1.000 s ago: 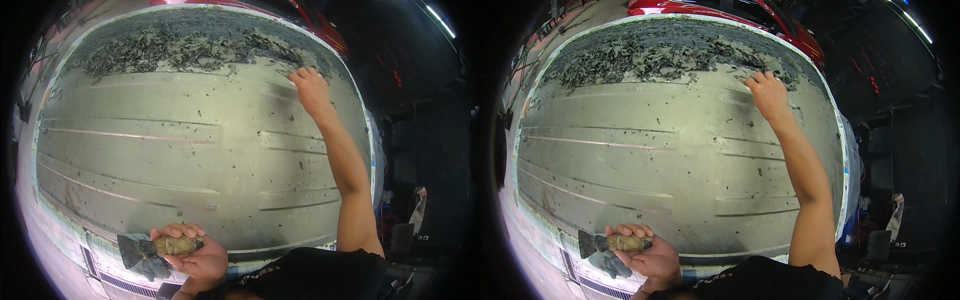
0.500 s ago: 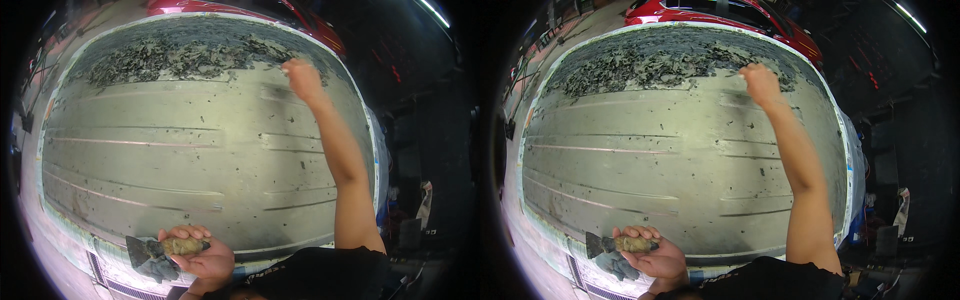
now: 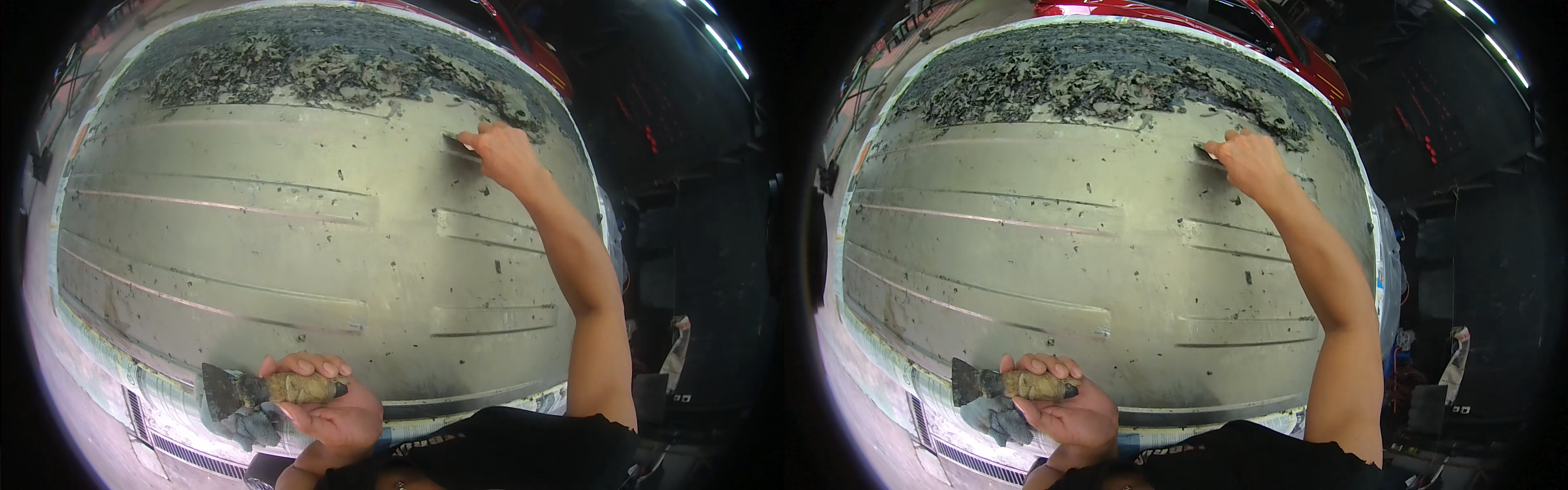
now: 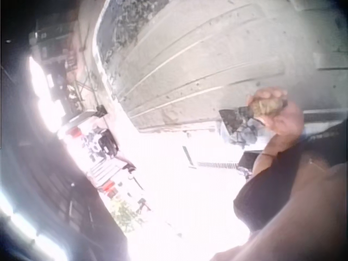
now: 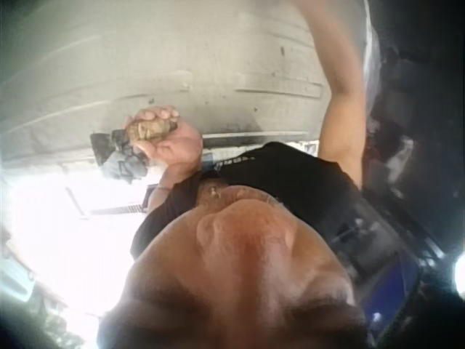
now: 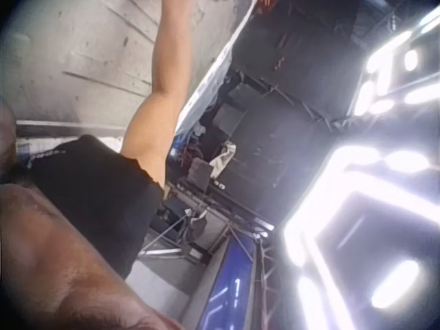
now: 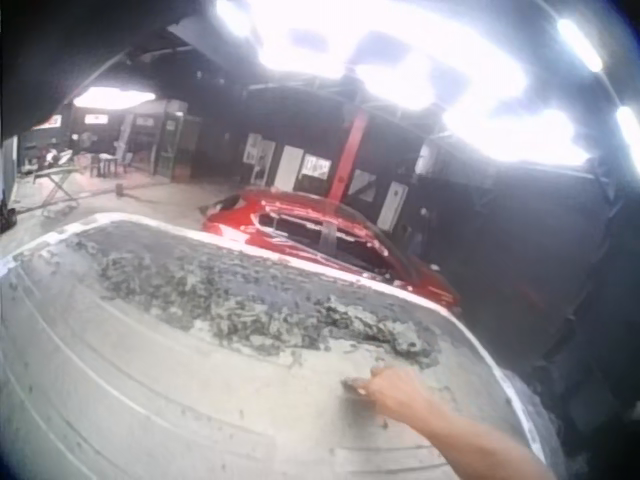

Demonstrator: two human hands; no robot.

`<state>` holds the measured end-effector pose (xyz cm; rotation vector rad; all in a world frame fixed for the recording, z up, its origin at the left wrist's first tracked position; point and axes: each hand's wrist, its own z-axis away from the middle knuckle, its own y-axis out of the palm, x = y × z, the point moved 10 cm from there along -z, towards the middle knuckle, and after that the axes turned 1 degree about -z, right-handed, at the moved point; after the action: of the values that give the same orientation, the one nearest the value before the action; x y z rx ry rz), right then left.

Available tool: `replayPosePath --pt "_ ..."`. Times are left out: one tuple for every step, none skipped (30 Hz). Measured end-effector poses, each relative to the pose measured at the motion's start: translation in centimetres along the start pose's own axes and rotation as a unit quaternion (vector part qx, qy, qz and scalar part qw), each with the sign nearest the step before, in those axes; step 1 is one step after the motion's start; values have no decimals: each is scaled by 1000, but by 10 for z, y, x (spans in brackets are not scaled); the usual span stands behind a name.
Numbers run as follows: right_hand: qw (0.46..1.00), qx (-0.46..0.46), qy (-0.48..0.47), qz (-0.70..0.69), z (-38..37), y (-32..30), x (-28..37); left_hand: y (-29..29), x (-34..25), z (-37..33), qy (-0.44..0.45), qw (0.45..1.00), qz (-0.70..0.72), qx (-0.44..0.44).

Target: The person uses a metal scraper to remove old paint from a car hood. They repeatedly scrape the surface, clearing flakes and residue across the hood area.

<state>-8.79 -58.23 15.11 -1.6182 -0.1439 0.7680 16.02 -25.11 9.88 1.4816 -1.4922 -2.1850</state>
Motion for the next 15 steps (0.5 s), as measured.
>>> replayPosePath --pt "1000 -2 -2 -3 0 -2 6 0 0 -2 8 1000 -2 2" --pt "1000 -4 -4 -7 4 -6 14 -1 0 -3 9 1000 1 -2" --pt "1000 1 -3 -12 10 -6 20 -1 -1 -3 3 1000 1 -8" --pt "1000 6 8 -19 7 -2 17 -3 -1 -2 -3 1000 0 -13" --pt "999 11 19 -26 0 3 9 -3 0 -1 -7 1000 -3 -6" --pt "999 11 31 -29 -6 -1 3 -2 0 -3 -9 1000 0 2" --pt "999 18 19 -28 -3 -3 7 -2 1 -4 -10 1000 3 10" --pt "999 24 7 -27 4 -8 14 -2 -1 -5 -7 1000 3 12" --pt "999 31 -5 -29 7 -8 20 -2 -2 -4 -3 1000 -1 12" --pt "999 29 5 -31 3 -4 14 -1 -4 -3 1 1000 -4 13" --pt "999 27 16 -34 -5 3 5 -2 -3 -2 -5 1000 -8 7" --pt "999 22 29 -33 -11 1 1 -3 -2 -4 -11 1000 -8 3" --pt "999 30 23 -33 -9 0 4 -4 -1 -6 -16 1000 -8 0" --pt "999 38 18 -34 -4 -4 8 -4 -3 -7 -10 1000 -3 -1" --pt "998 49 11 -37 -1 -2 12 -4 -4 -5 -4 1000 -3 -5"
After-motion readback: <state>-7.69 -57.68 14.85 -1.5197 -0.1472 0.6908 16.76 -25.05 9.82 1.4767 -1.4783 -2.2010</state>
